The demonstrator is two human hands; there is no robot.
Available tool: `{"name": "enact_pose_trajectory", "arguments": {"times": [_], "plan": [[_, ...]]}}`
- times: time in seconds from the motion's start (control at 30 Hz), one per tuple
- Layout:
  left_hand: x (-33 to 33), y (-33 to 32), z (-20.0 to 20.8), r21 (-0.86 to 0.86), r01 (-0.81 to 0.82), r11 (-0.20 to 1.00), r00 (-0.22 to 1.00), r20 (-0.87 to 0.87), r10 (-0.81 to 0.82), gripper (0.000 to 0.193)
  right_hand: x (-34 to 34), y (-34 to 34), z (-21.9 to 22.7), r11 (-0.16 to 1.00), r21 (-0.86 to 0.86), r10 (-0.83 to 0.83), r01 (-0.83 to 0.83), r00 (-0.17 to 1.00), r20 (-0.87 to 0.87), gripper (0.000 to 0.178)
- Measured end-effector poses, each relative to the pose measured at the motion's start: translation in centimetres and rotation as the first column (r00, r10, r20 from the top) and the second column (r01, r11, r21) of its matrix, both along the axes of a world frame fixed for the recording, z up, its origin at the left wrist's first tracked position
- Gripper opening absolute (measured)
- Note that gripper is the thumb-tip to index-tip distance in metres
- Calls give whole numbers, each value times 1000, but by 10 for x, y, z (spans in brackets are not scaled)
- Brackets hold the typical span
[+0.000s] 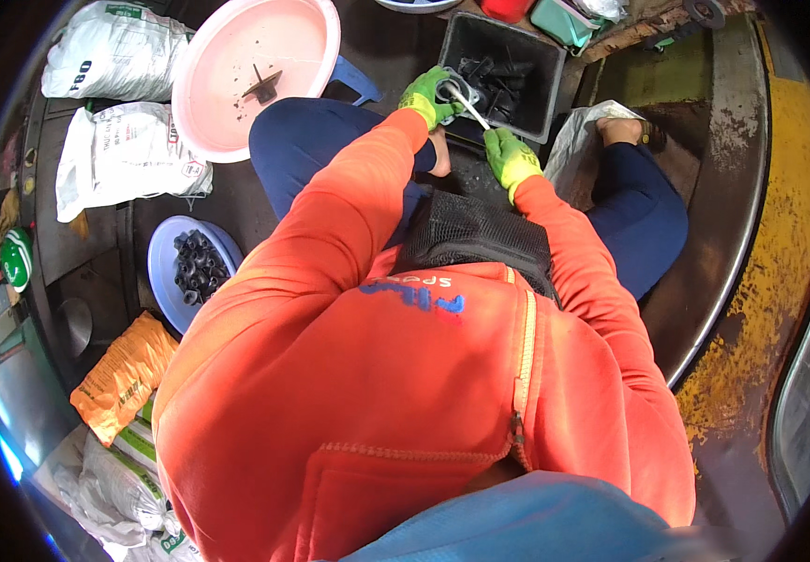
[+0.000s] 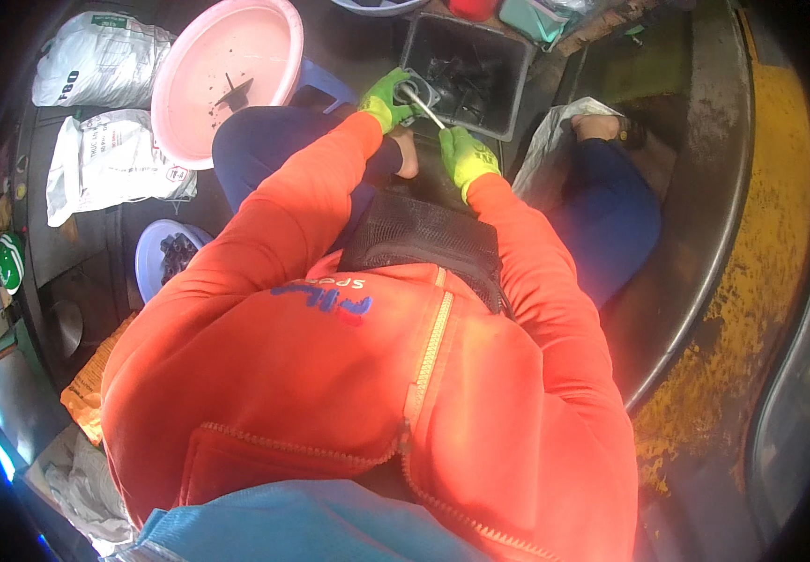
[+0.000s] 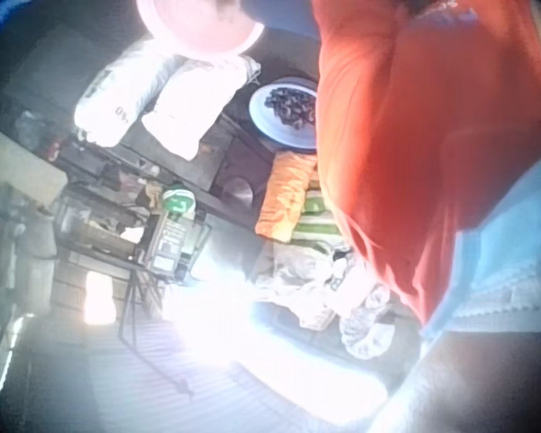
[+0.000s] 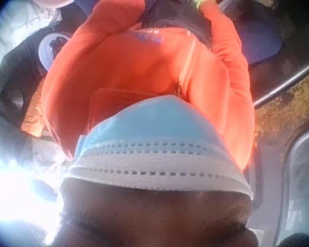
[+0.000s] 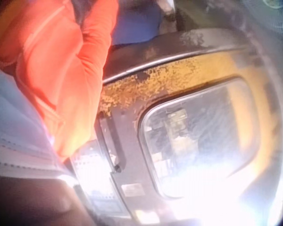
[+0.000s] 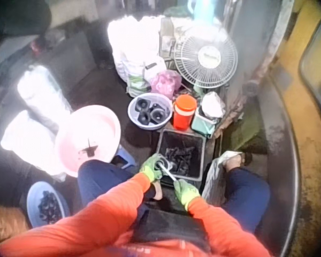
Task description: The person sits on the floor and uses a metal tool to scrape and clean small dark metal parts in a black tray. They repeatedly pick up each part, scrape it, and place it into a separate bowl. The person also briefly inspects a larger cylindrical part.
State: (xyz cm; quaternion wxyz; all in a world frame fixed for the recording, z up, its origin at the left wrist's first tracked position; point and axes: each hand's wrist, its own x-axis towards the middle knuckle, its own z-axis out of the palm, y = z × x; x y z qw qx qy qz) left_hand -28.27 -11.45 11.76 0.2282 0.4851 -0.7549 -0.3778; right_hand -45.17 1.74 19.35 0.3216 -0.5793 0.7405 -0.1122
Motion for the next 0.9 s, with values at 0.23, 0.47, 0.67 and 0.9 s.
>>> {"name": "enact_pose_trajectory", "arguments": {"times": [0.23, 0.47, 0.67, 0.9], "plan": [[1, -4, -23, 37, -49, 998, 998, -33, 50, 68, -3, -1, 4, 999, 44, 7, -5, 998, -61, 43], [0, -1, -18, -136, -27, 990, 999, 31, 31, 68, -6, -3, 6, 1000, -21, 0, -1, 999, -50, 42], [-10, -17, 25, 185, -45, 982, 997, 71, 33, 73, -18, -13, 58, 989, 10, -151, 150, 985, 86, 42], [-47, -139, 69, 62, -384, 921, 875, -294, 385, 94, -101, 24, 147, 708, -6, -386, 707, 394, 835, 19]]}}
